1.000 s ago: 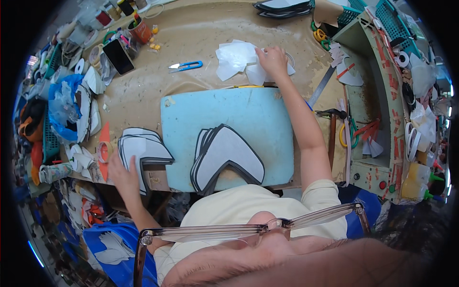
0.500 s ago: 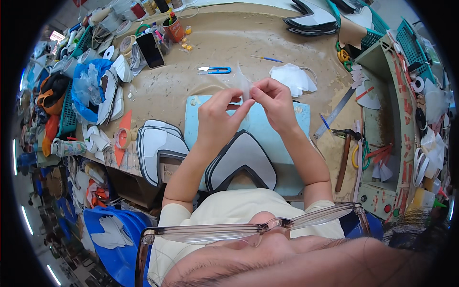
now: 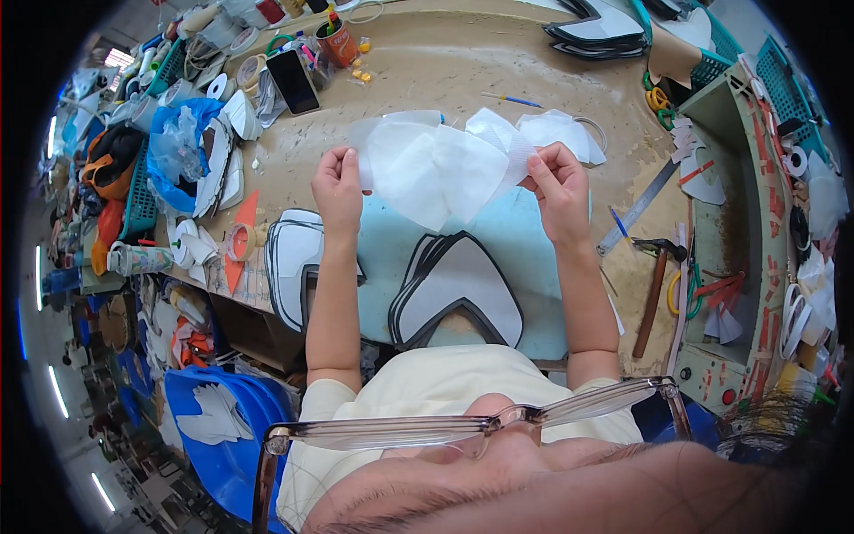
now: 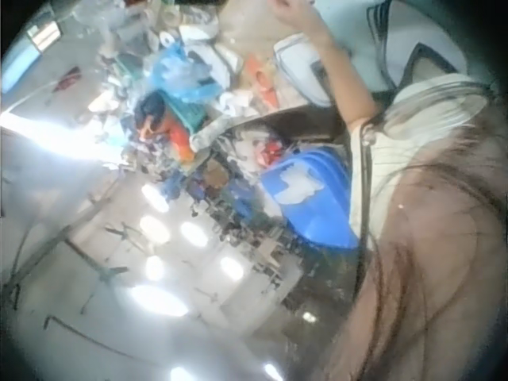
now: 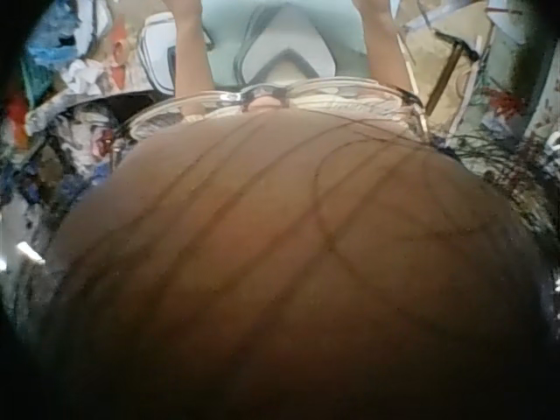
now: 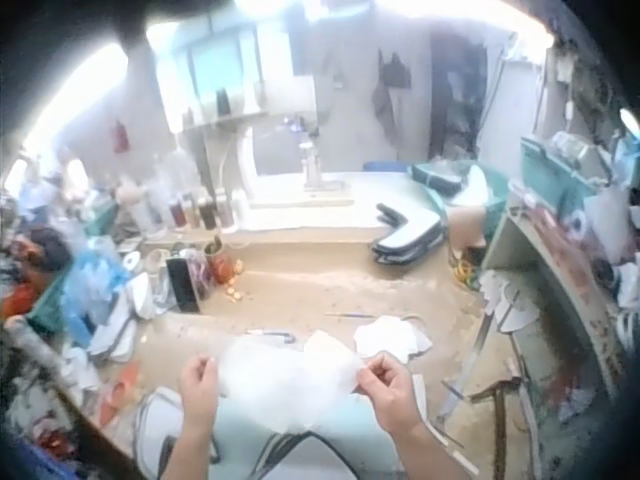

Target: The person takes white lining pieces from an upper shelf, places them onto shoe upper components on the workbench, and taps the components with a hammer.

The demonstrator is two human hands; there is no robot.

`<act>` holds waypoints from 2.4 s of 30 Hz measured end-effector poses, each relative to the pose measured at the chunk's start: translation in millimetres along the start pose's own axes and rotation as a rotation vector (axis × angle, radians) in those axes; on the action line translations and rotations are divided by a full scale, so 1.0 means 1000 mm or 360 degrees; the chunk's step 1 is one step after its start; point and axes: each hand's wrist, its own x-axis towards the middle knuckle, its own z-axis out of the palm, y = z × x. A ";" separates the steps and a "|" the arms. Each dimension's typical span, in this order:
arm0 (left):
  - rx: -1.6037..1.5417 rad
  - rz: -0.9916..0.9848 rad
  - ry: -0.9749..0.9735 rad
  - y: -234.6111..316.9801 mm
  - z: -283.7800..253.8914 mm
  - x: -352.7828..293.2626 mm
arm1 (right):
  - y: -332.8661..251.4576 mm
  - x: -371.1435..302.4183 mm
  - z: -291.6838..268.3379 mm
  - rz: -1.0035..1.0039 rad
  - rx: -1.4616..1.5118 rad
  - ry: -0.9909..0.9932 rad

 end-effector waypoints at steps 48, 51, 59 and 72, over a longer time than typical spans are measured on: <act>0.1708 0.0779 -0.0195 -0.038 -0.008 -0.003 | -0.006 -0.002 -0.042 0.0053 0.0033 0.0683; 0.1020 0.1096 -0.0289 0.021 0.031 -0.039 | 0.009 -0.019 -0.011 0.0172 0.0051 0.0381; 0.0342 0.0763 -0.0840 0.056 0.044 -0.092 | 0.002 -0.052 0.030 -0.0127 -0.0341 -0.0329; -0.0417 -0.0114 0.0286 0.041 -0.173 -0.085 | 0.010 -0.069 0.013 0.0357 0.0084 0.0093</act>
